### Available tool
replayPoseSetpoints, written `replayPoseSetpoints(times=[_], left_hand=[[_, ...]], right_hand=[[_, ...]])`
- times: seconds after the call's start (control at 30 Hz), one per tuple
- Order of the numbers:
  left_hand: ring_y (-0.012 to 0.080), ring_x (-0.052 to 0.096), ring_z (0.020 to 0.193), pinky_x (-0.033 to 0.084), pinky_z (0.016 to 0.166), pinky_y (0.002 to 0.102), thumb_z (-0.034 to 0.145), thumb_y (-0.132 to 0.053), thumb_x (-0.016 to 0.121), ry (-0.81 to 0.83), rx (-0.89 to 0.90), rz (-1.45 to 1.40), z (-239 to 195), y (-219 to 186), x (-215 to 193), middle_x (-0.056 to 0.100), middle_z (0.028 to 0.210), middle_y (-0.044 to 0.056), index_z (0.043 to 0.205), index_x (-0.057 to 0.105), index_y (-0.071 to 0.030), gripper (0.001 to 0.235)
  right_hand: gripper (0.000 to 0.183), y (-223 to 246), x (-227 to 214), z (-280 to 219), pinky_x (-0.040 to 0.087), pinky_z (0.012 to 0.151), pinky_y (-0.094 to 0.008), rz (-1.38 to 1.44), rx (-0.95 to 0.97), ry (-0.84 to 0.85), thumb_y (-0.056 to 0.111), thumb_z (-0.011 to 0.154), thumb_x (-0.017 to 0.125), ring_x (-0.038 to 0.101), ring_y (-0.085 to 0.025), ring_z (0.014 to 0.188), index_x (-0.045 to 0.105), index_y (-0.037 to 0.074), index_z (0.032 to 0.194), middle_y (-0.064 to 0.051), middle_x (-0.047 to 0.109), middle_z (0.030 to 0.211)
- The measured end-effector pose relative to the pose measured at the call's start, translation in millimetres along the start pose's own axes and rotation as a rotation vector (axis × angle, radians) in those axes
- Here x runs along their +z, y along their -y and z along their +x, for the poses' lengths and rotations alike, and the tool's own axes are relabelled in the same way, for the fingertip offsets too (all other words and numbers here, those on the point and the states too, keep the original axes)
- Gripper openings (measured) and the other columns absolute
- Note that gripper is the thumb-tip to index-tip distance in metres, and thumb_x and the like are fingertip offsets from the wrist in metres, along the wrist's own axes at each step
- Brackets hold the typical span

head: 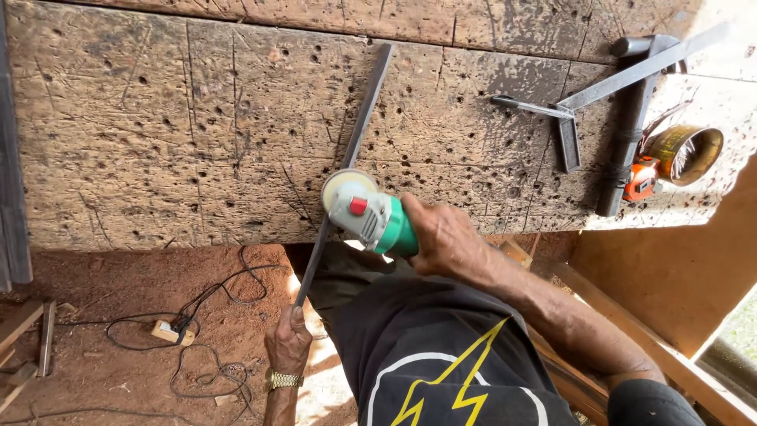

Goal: The person uses a handheld angle grinder to grind the surface of long metal rods placed on a wooden workbench. The person holds each rod steady with one hand while moving the grinder along its length, then sets the finished rod aside and picks up the next one.

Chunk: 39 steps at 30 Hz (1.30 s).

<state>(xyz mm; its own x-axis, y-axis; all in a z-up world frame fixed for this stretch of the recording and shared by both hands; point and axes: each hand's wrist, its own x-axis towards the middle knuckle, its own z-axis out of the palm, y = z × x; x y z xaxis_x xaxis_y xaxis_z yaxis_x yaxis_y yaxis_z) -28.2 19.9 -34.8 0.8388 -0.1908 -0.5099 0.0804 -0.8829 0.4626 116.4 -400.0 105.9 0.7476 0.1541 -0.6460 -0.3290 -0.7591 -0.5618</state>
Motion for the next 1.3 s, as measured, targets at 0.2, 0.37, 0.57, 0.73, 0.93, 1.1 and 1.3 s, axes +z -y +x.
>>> replayPoseSetpoints(times=[0.2,0.37,0.57,0.73,0.93,1.1,1.3], left_hand=[[0.0129,0.04,0.033,0.033,0.031,0.033,0.108,-0.048,0.034,-0.026,0.029,-0.009,8.2,-6.2,-16.2,0.035,0.043,-0.004,0.09,0.059,-0.011,0.048],[0.0126,0.041,0.034,0.033,0.032,0.033,0.109,-0.047,0.036,-0.036,0.04,0.004,10.5,-0.4,-17.4,0.036,0.044,-0.004,0.091,0.059,-0.011,0.046],[0.0122,0.041,0.035,0.034,0.032,0.032,0.108,-0.046,0.036,-0.013,0.052,0.02,12.7,13.6,-16.6,0.036,0.044,-0.004,0.088,0.058,-0.013,0.045],[0.0125,0.04,0.034,0.033,0.031,0.032,0.109,-0.047,0.035,-0.019,0.071,0.021,14.4,19.7,-16.5,0.035,0.045,-0.005,0.086,0.057,-0.013,0.046],[0.014,0.042,0.034,0.033,0.033,0.033,0.108,-0.045,0.036,-0.015,0.04,0.044,15.9,-1.9,-31.2,0.037,0.044,-0.003,0.089,0.058,-0.013,0.044],[0.0219,0.046,0.039,0.035,0.038,0.04,0.109,-0.04,0.043,-0.099,0.07,0.046,11.1,-43.7,-61.2,0.045,0.05,0.006,0.099,0.064,-0.01,0.038],[0.0292,0.054,0.043,0.039,0.041,0.044,0.106,-0.035,0.052,-0.006,0.059,-0.082,-1.1,-38.4,-41.3,0.052,0.055,0.012,0.095,0.061,-0.008,0.031]], right_hand=[[0.068,-7.1,-27.0,18.2,0.064,0.058,-0.046,0.037,0.046,-0.042,0.002,0.059,0.081,0.074,-0.037,0.069,0.049,0.001,0.119,-0.024,0.073,0.087],[0.061,-28.8,-39.9,26.4,0.066,0.063,-0.045,0.011,0.049,-0.069,0.001,0.063,0.08,0.076,-0.037,0.072,0.05,0.0,0.116,-0.025,0.073,0.088],[0.063,-22.1,-79.0,31.1,0.068,0.068,-0.043,0.039,0.121,-0.121,0.002,0.069,0.081,0.076,-0.035,0.079,0.05,-0.002,0.123,-0.025,0.073,0.094],[0.072,-27.6,-105.7,38.0,0.067,0.076,-0.042,0.143,0.152,-0.182,0.001,0.07,0.081,0.077,-0.032,0.087,0.05,-0.001,0.135,-0.023,0.073,0.106],[0.074,-42.9,-118.7,42.0,0.064,0.084,-0.044,0.115,0.146,-0.287,0.006,0.071,0.085,0.075,-0.032,0.091,0.049,-0.003,0.135,-0.024,0.071,0.109],[0.075,-23.4,-83.0,-1.9,0.068,0.079,-0.039,0.139,-0.023,-0.354,0.008,0.075,0.075,0.077,-0.029,0.083,0.047,-0.006,0.143,-0.019,0.073,0.1],[0.058,7.2,18.3,-25.2,0.058,0.057,-0.048,0.095,-0.05,0.062,0.012,0.066,0.082,0.069,-0.038,0.065,0.047,0.001,0.111,-0.019,0.068,0.075]])
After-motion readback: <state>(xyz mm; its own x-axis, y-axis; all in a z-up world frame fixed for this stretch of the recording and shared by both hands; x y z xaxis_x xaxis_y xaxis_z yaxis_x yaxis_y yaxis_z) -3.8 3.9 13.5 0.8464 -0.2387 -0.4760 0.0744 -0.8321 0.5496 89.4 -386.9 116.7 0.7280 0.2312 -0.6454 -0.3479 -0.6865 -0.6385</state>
